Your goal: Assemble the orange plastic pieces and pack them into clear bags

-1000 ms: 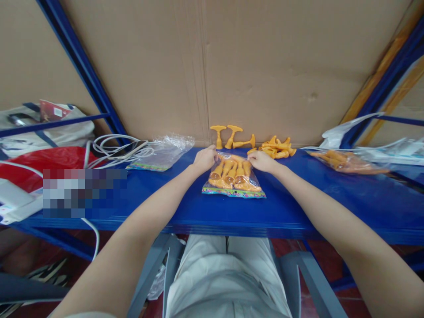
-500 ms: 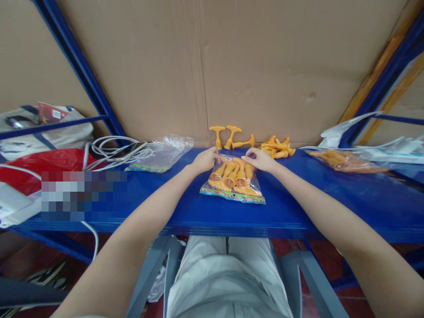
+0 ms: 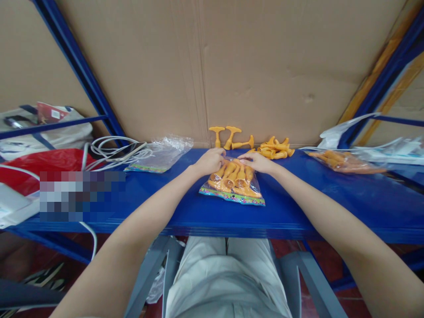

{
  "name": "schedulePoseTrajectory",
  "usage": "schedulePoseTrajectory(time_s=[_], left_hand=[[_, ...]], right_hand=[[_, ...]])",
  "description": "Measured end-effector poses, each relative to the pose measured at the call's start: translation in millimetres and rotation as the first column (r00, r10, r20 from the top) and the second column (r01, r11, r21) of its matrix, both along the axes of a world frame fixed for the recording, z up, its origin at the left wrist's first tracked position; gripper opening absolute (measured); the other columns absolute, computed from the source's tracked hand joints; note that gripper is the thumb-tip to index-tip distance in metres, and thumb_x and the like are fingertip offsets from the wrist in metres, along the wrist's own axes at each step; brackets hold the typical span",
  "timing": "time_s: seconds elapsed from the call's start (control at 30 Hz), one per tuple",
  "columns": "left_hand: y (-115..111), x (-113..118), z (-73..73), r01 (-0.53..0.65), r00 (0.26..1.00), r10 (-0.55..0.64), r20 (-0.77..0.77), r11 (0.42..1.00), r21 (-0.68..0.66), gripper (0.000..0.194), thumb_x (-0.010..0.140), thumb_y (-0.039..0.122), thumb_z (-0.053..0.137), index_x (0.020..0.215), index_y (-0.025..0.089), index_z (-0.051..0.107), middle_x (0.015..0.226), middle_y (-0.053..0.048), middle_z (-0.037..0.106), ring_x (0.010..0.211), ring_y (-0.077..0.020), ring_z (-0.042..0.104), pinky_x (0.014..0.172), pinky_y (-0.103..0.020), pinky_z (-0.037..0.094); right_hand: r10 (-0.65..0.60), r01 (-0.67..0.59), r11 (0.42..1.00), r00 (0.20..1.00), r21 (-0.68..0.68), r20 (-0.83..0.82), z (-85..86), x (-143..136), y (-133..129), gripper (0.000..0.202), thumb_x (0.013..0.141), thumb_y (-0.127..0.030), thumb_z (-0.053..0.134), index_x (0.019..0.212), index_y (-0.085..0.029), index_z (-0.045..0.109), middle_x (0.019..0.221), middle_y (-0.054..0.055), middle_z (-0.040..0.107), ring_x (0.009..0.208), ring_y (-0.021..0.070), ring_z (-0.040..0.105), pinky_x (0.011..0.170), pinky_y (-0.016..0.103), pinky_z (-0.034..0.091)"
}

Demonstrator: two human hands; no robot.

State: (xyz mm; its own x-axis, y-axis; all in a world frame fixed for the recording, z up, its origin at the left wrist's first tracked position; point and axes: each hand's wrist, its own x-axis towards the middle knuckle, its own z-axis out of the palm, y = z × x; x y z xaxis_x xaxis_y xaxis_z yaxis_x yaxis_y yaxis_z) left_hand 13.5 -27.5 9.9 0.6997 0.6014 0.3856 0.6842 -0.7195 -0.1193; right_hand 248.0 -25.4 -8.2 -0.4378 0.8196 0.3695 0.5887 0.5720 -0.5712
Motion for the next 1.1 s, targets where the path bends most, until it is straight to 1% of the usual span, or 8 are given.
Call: schedulePoseTrajectory(time_s=[0.23,0.33,0.53,0.67,0.8,0.9,1.0,1.1], left_hand=[[0.9,-2.0,-1.8,0.001,1.000,-0.001,-0.001,0.997,-0.079,0.031,0.077,0.008,0.043,0.079,0.015,0.073,0.100,-0.008,0.065,0.092,-0.0177,0.062,0.089,-0.029,0.051],[2.0,-2.5,-2.4,-0.015,1.000,0.014,-0.007,0.994,-0.109,0.031,0.078,0.008,0.042,0.080,0.015,0.072,0.102,-0.008,0.066,0.090,-0.0174,0.063,0.087,-0.029,0.052],[4.4,-1.3,-2.2,-0.041,0.999,0.042,0.001,0.986,-0.159,0.030,0.080,0.009,0.043,0.087,0.016,0.071,0.098,-0.007,0.070,0.095,-0.0191,0.065,0.089,-0.029,0.051],[-4.8,2.4,3.7,-0.138,0.986,0.158,0.051,0.953,-0.269,0.033,0.089,0.019,0.042,0.111,0.020,0.067,0.113,-0.005,0.072,0.105,-0.0207,0.066,0.090,-0.030,0.050],[-14.7,7.0,9.0,-0.094,0.994,0.108,0.024,0.936,-0.339,0.040,0.096,0.026,0.037,0.128,0.022,0.060,0.135,-0.005,0.062,0.123,-0.0197,0.057,0.104,-0.029,0.041],[-16.1,10.7,8.1,-0.107,0.994,0.098,-0.044,0.939,-0.326,0.042,0.098,0.030,0.035,0.130,0.020,0.060,0.132,-0.006,0.065,0.122,-0.0203,0.058,0.104,-0.029,0.040],[-13.7,14.8,4.2,-0.150,0.988,0.130,-0.085,0.945,-0.290,0.043,0.098,0.033,0.034,0.128,0.020,0.062,0.121,-0.007,0.069,0.113,-0.0216,0.062,0.099,-0.030,0.044],[-11.1,19.2,1.3,-0.190,0.981,0.171,-0.093,0.945,-0.267,0.044,0.099,0.034,0.033,0.130,0.019,0.061,0.121,-0.010,0.068,0.112,-0.0242,0.063,0.097,-0.033,0.045]], right_hand=[[-0.014,0.009,0.991,0.999,0.131,0.031,-2.0,-2.2,-0.3,0.027,0.086,-0.015,0.058,0.106,-0.020,0.076,0.113,0.008,0.074,0.107,0.0225,0.066,0.099,0.041,0.049],[-0.007,-0.023,0.972,0.992,0.235,0.125,0.8,-4.6,-5.2,0.029,0.088,-0.014,0.056,0.108,-0.020,0.076,0.113,0.009,0.072,0.108,0.0222,0.064,0.100,0.040,0.047],[-0.134,-0.022,0.920,0.920,0.390,0.368,9.8,-12.2,-20.7,0.036,0.091,-0.014,0.046,0.109,-0.021,0.076,0.100,0.012,0.068,0.099,0.0252,0.061,0.087,0.038,0.046],[-0.133,-0.029,0.922,0.912,0.386,0.387,10.9,-15.6,-24.9,0.041,0.091,-0.010,0.043,0.116,-0.021,0.074,0.096,0.011,0.066,0.091,0.0222,0.061,0.081,0.032,0.046],[-0.142,-0.007,0.936,0.908,0.352,0.394,12.4,-18.1,-27.2,0.041,0.093,-0.011,0.042,0.119,-0.021,0.073,0.096,0.010,0.067,0.089,0.0206,0.062,0.080,0.028,0.046],[-0.167,0.023,0.946,0.890,0.325,0.424,14.6,-21.0,-29.1,0.041,0.094,-0.011,0.042,0.119,-0.020,0.073,0.096,0.011,0.068,0.090,0.0212,0.063,0.080,0.028,0.045],[-0.216,0.056,0.941,0.859,0.333,0.465,15.8,-24.5,-29.6,0.041,0.096,-0.013,0.041,0.122,-0.021,0.072,0.097,0.011,0.068,0.090,0.0216,0.064,0.076,0.028,0.044],[-0.275,0.103,0.935,0.814,0.339,0.511,16.5,-27.9,-28.7,0.041,0.098,-0.016,0.040,0.125,-0.023,0.070,0.099,0.012,0.067,0.089,0.0228,0.065,0.072,0.030,0.043]])
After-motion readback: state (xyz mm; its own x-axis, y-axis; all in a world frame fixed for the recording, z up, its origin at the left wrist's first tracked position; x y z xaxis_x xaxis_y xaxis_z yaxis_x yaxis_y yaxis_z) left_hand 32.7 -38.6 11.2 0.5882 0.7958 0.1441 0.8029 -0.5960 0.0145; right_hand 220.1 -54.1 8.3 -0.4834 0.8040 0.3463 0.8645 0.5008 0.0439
